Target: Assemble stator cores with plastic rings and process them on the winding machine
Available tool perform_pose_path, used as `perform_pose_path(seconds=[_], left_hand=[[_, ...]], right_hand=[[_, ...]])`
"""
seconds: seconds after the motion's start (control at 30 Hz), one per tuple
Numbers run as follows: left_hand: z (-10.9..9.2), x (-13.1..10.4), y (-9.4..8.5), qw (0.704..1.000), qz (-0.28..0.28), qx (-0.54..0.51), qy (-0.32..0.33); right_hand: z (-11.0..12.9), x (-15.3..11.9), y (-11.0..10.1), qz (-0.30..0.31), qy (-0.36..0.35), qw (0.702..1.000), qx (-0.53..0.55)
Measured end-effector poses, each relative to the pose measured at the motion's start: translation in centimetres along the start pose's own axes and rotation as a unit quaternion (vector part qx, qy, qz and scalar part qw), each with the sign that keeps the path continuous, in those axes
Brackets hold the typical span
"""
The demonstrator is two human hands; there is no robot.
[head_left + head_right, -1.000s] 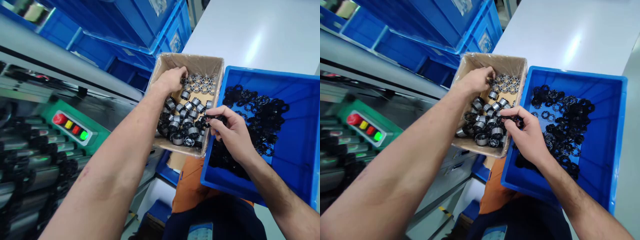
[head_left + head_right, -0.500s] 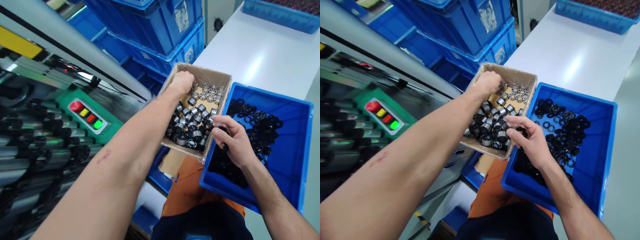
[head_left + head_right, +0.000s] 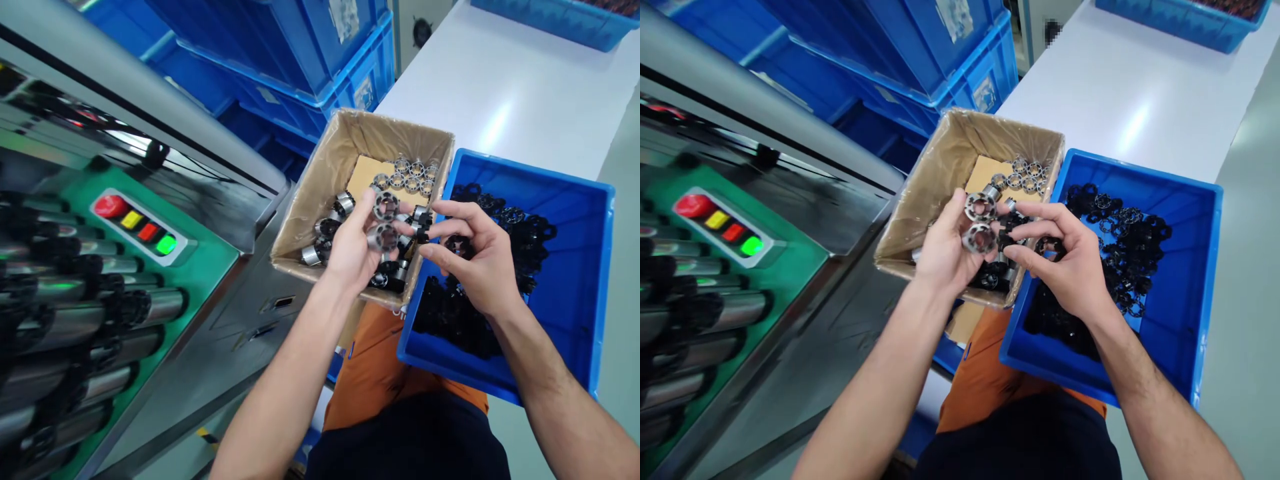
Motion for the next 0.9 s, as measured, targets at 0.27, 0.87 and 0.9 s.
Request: perform_pose_path(seconds=[0.27, 0.87, 0.9], left_hand=[[2.2, -2.5, 1.6, 0.997, 0.029, 0.026, 0.062], [0.5, -3.0, 2.5, 0.98, 0.112, 0.023, 0.162], [0.7, -3.0, 2.6, 0.98, 0.125, 0.021, 0.155]], right_hand=[[1.0, -0.8, 1.2, 0.023, -0.018, 0.998, -0.048], [2.4, -1.5, 1.3, -0.002, -0.056, 0.993, -0.107], [2.6, -1.5, 1.3, -0.001, -0.061, 0.992, -0.114]])
Point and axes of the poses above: each hand's wrist, its own x-axis towards the middle knuckle, its own y-axis out of the palm, z = x × y, the point moved 9 cm from there along x, towards the middle knuckle, and after that the axes turned 2 degrees about -x, right-handed, at the moved point
